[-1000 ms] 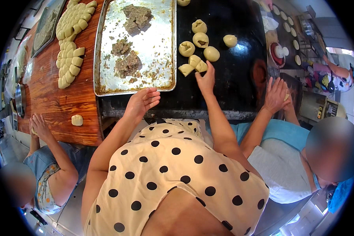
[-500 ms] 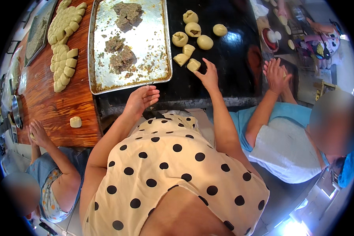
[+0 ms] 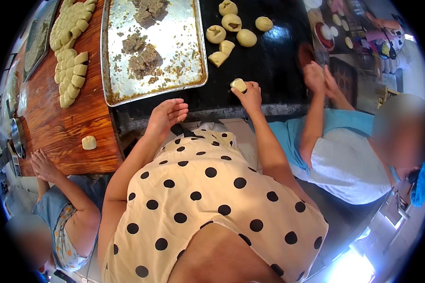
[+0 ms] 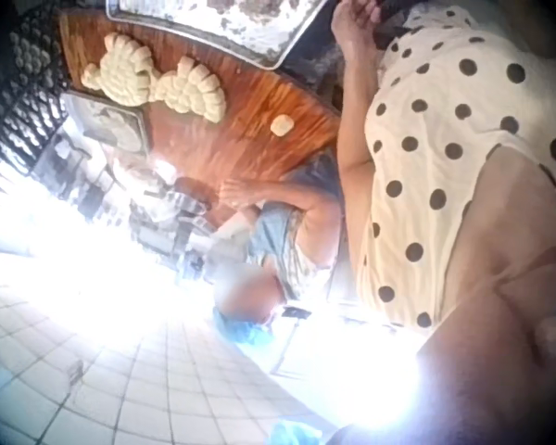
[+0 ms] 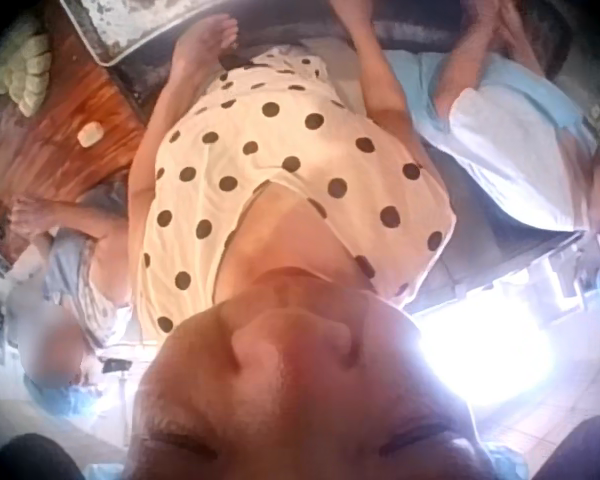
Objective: The person prepares dough buns by flattening a piece of dough, placing a scoop of meat filling from a tray onto it, and then folding and pinching the dough to enclose the filling.
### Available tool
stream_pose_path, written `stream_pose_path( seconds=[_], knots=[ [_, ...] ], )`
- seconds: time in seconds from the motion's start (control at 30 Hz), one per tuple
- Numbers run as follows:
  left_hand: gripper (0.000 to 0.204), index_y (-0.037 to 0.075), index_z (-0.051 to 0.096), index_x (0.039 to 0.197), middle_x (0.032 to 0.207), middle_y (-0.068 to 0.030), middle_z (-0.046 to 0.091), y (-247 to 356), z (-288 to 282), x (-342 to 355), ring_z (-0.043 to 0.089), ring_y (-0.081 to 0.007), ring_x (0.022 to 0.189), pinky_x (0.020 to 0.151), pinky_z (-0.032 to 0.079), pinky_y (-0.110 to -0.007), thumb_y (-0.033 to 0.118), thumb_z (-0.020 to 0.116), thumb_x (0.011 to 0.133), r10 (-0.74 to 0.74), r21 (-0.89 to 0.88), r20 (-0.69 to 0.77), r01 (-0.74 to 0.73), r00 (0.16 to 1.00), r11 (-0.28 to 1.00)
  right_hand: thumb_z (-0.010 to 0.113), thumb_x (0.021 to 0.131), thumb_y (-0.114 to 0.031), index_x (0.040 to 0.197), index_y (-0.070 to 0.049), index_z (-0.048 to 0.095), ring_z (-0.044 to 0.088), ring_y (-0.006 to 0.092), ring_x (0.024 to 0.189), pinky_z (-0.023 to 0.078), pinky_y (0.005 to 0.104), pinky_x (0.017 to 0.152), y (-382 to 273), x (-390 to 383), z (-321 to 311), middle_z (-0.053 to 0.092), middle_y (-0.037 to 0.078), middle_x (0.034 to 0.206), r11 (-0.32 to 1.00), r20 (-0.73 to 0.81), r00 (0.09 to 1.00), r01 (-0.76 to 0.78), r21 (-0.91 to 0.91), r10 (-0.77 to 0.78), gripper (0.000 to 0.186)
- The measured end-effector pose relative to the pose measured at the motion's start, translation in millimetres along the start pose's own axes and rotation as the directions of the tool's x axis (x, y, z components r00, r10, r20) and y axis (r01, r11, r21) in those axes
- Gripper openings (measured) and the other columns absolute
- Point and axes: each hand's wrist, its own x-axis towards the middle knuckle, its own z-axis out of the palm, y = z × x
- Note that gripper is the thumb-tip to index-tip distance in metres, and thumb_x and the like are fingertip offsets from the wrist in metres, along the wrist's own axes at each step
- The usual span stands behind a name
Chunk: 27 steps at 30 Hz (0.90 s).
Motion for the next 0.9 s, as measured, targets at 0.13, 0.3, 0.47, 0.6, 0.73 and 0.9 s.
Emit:
stream_pose_path(
  seconds=[0.13,0.3,0.47,0.6,0.73,0.9],
  knots=[
    [0.032,-0.001,0.058,0.115,0.107,-0.0121,0.064,-4,-2,2,0.064,-0.0204,0.098,0.092,0.052,-0.033,0.024,0.054,0.097,-0.031,-0.002,0.001,0.031,1.000,1.000,0.054,0.092,-0.054,0.132,-0.001,0.053,0.043,0.0374,0.129,0.034,0.0426,0.109,-8,18,-10,0.047,0.023,0.139,0.873,-0.099,0.970,-0.152,0.464,0.222,0.066],
    [0.032,-0.001,0.058,0.115,0.107,-0.0122,0.064,4,7,3,0.064,-0.0200,0.097,0.091,0.052,-0.033,0.025,0.055,0.097,-0.021,0.019,0.025,0.020,0.999,1.000,0.035,0.102,-0.043,0.140,-0.002,0.046,0.028,0.0376,0.141,0.019,0.0443,0.117,-9,58,43,0.033,0.024,0.151,0.988,-0.313,0.946,-0.030,0.154,0.077,0.057],
    [0.033,-0.001,0.058,0.115,0.106,-0.0119,0.064,-4,0,3,0.064,-0.0199,0.097,0.091,0.052,-0.033,0.026,0.054,0.098,0.024,0.024,-0.029,-0.024,0.999,0.999,0.040,0.100,-0.047,0.145,-0.006,0.040,0.024,0.0390,0.143,0.013,0.0498,0.118,-27,41,67,0.029,0.023,0.154,0.986,-0.380,0.921,0.025,-0.168,-0.088,0.061],
    [0.032,-0.001,0.058,0.116,0.106,-0.0117,0.064,-15,-3,4,0.063,-0.0198,0.097,0.091,0.052,-0.033,0.025,0.052,0.099,-0.032,-0.019,-0.064,0.031,0.997,0.999,0.041,0.099,-0.048,0.146,-0.006,0.039,0.023,0.0398,0.143,0.013,0.0508,0.118,-42,40,60,0.029,0.023,0.153,0.967,-0.349,0.926,0.059,-0.248,-0.146,0.063],
    [0.031,-0.001,0.058,0.116,0.106,-0.0118,0.064,-9,1,1,0.063,-0.0199,0.097,0.092,0.052,-0.033,0.024,0.051,0.099,-0.043,-0.042,-0.016,0.043,0.999,0.998,0.034,0.101,-0.047,0.148,-0.005,0.035,0.020,0.0372,0.145,0.012,0.0482,0.118,-17,56,67,0.028,0.023,0.154,0.999,-0.276,0.960,0.042,-0.023,-0.046,0.063],
    [0.032,-0.001,0.058,0.116,0.107,-0.0127,0.064,-6,-14,0,0.063,-0.0210,0.099,0.093,0.051,-0.034,0.024,0.053,0.098,0.007,-0.037,-0.114,-0.011,0.993,0.999,0.031,0.103,-0.045,0.148,0.001,0.032,0.018,0.0376,0.146,0.011,0.0439,0.119,-1,66,30,0.026,0.024,0.155,0.944,-0.270,0.947,-0.086,0.318,0.177,0.065]
  ],
)
